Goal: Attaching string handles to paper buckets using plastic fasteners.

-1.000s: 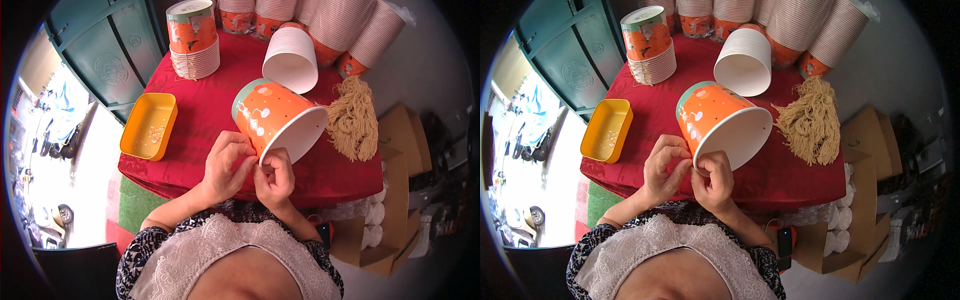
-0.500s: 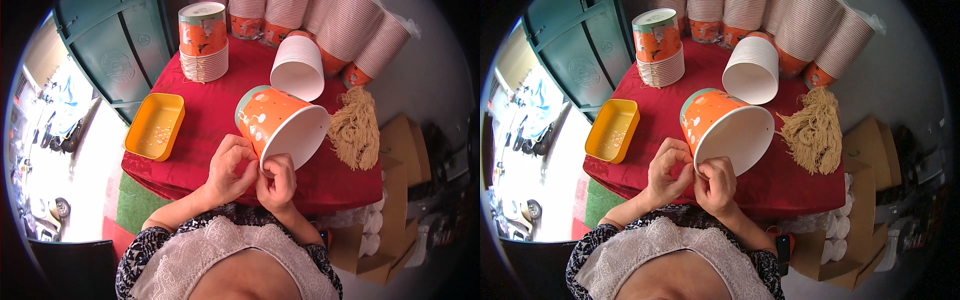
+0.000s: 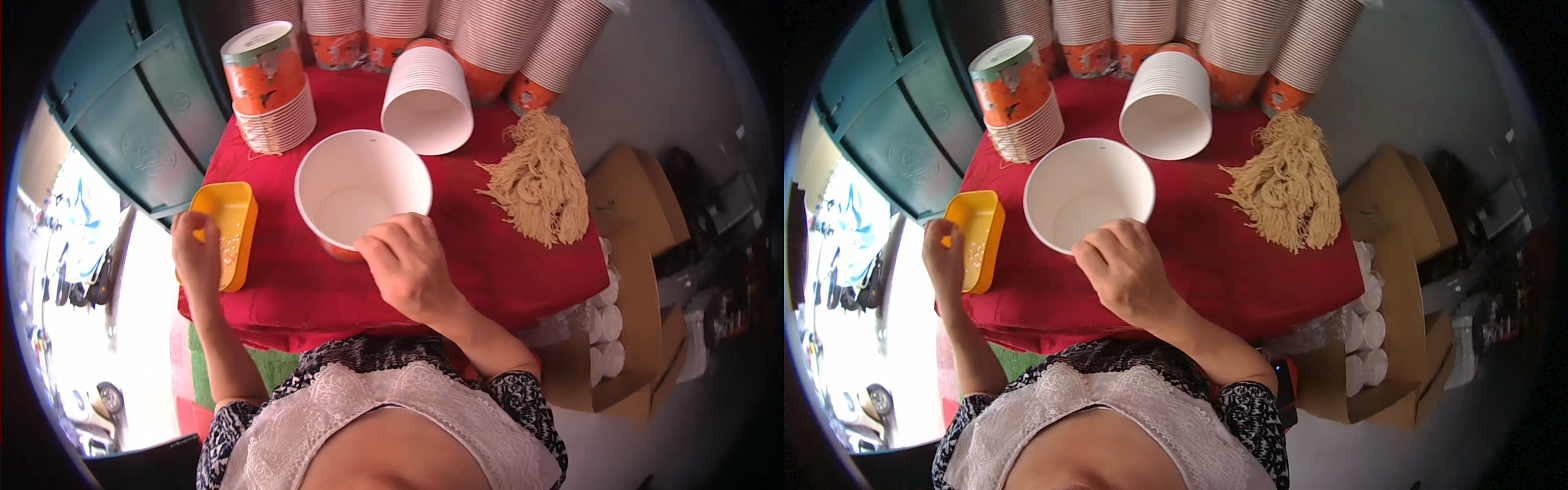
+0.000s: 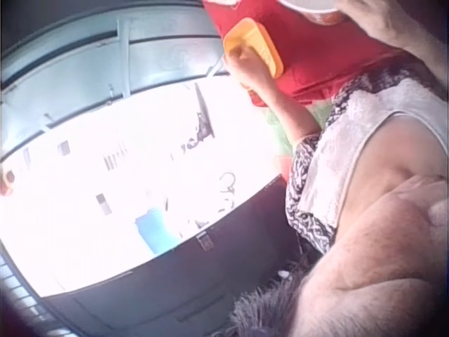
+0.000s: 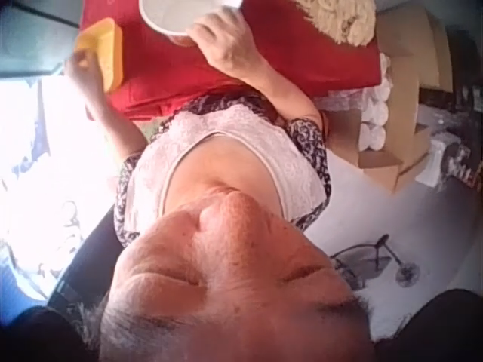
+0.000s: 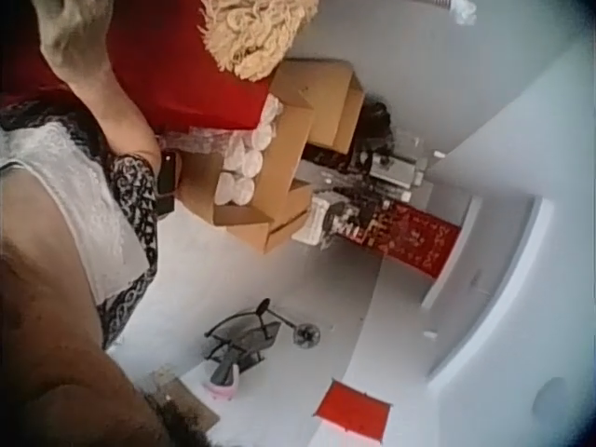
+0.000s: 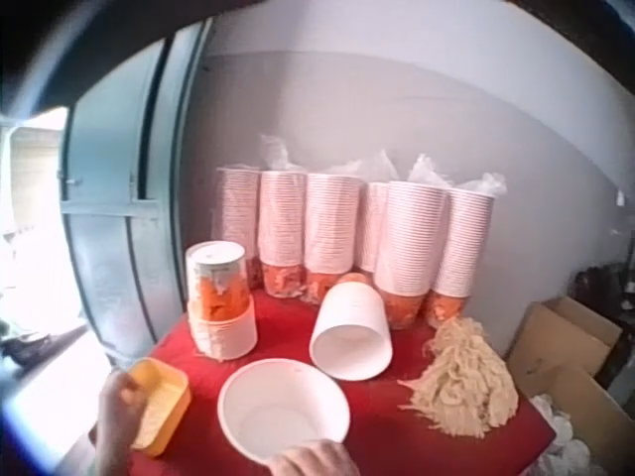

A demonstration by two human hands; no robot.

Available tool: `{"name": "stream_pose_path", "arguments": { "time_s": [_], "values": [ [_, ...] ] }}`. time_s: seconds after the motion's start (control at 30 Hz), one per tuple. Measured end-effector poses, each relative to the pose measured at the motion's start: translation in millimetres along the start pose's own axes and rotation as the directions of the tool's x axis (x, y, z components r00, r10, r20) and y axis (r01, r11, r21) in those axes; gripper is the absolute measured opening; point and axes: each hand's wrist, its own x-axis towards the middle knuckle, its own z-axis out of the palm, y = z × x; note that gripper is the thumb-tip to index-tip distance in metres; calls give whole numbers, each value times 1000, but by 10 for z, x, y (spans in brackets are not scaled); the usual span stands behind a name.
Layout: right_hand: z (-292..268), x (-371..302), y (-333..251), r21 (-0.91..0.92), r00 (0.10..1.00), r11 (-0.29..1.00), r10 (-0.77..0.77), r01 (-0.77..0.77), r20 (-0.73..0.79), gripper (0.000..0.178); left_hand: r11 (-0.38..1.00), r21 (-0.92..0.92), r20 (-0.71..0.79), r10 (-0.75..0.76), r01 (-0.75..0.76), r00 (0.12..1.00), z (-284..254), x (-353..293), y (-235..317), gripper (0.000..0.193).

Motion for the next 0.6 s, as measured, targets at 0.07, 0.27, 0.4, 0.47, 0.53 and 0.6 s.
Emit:
{"name": "stream_pose_path", "arguments": {
  "time_s": [0.07,0.27,0.4,0.47,0.53,0.6],
  "values": [
    [-15,-32,8,-10,1000,1000,11,-11,-8,22,986,145,76,-95,84,993,-84,60,-99,5],
    [-239,-153,102,171,987,980,117,-97,-109,40,919,312,192,-309,240,932,-110,112,-246,14],
    [-435,-496,457,28,969,970,244,-243,-42,19,964,198,116,-201,175,973,-94,39,-415,18],
    [-580,-735,737,-74,938,935,348,-347,3,11,970,183,95,-180,160,979,-82,20,-406,16],
    [-757,-984,1048,-208,888,870,459,-448,7,9,997,64,-16,-48,49,999,-117,8,-301,13],
    [-905,-1231,1319,-330,806,758,592,-562,-10,8,999,23,-26,-32,33,999,-157,-11,-199,11]
  ]
}}
